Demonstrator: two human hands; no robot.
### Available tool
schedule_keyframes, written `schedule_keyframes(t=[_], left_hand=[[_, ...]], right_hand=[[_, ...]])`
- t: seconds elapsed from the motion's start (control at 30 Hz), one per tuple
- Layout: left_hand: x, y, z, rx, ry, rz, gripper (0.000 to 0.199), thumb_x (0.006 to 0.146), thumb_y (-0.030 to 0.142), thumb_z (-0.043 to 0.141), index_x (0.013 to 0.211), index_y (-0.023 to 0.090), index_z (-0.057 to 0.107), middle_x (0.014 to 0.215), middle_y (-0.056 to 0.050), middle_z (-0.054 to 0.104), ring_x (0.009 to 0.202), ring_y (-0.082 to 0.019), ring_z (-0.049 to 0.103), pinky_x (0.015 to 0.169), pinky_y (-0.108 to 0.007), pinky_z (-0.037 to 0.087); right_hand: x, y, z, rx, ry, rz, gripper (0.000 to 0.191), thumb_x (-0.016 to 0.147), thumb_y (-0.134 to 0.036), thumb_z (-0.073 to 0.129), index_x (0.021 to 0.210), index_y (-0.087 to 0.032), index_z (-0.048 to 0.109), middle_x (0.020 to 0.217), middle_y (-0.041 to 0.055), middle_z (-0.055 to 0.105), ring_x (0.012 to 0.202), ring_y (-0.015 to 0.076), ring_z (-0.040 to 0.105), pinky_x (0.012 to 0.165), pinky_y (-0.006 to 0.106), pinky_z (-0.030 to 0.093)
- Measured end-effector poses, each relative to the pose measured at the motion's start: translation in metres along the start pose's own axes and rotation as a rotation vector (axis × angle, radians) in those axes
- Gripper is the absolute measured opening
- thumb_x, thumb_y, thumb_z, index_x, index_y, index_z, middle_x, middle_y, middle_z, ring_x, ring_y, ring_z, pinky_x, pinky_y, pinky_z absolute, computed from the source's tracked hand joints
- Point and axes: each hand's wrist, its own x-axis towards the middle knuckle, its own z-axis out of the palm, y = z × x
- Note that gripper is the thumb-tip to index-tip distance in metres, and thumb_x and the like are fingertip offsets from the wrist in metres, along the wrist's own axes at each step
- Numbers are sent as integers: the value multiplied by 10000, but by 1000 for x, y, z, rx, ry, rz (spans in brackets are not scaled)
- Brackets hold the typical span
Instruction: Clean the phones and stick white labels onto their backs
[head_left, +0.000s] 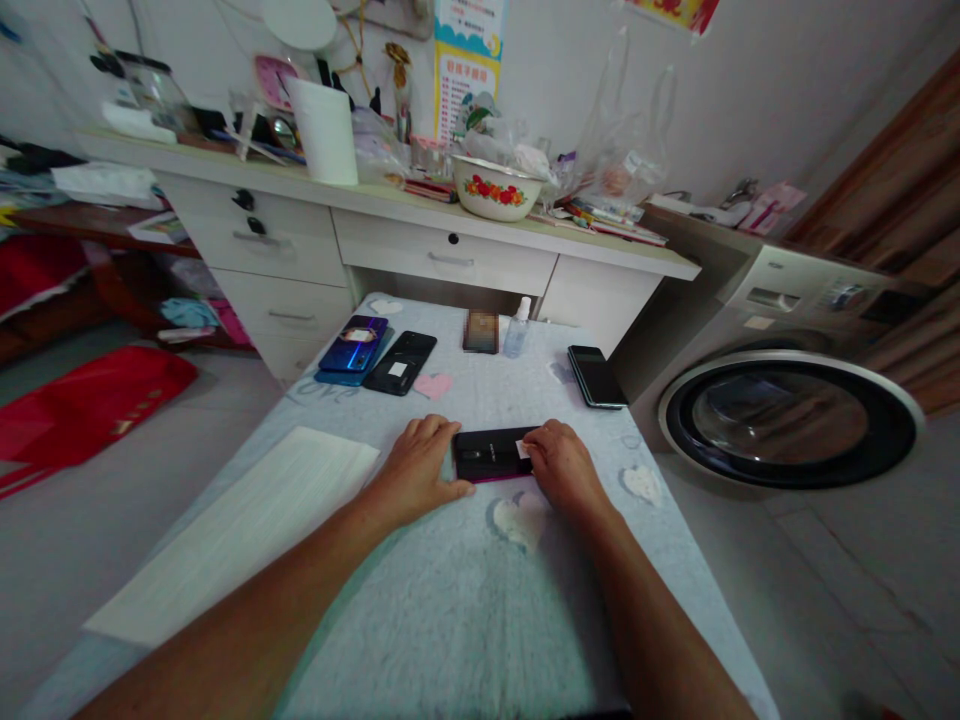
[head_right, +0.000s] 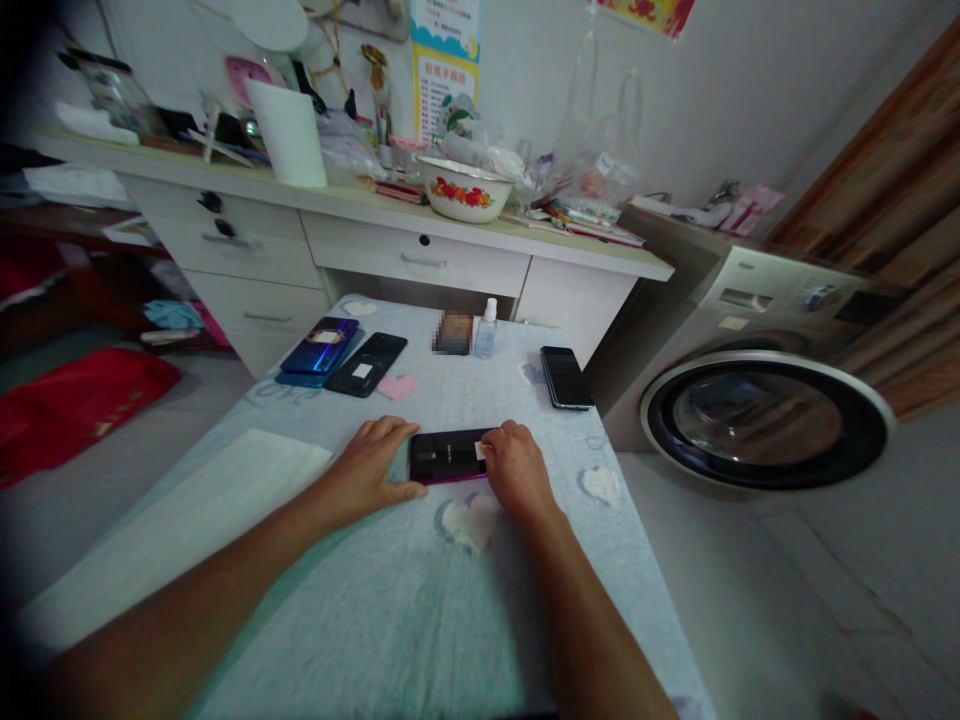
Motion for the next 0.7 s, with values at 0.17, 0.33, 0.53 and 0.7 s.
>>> schedule_keyframes(t=[0.17,0.33,0.53,0.7], left_hand=[[0,-1,0,7,-14,-1,654,641,438,742,1199,167,535,1159,-103,536,1072,-296,471,944,-411,407],[0,-3,2,-5,8,13,657,640,458,736,1199,177,536,1152,-94,538,1061,-289,471,932,-406,411],[0,-2,0,-12,9,7,632,644,454,730,1184,182,545,1139,-91,541,1049,-285,471,925,-408,411],[-1,-2,0,-19,8,20,620,652,441,726,1183,177,543,1143,-93,542,1050,-288,471,927,-416,408]], right_hand=[[-2,-16,6,48,-25,-143,175,865,-115,543,888,-173,706,893,68,613,905,175,525,811,267,399],[-4,-24,14,104,-5,-286,160,844,-102,563,872,-170,706,874,64,615,872,175,527,786,280,410],[-3,-22,15,128,3,-292,163,855,-121,561,880,-186,709,872,53,612,859,167,525,779,274,410],[1,-11,10,47,26,-121,183,877,-141,534,879,-189,711,877,57,599,900,171,520,814,268,399]])
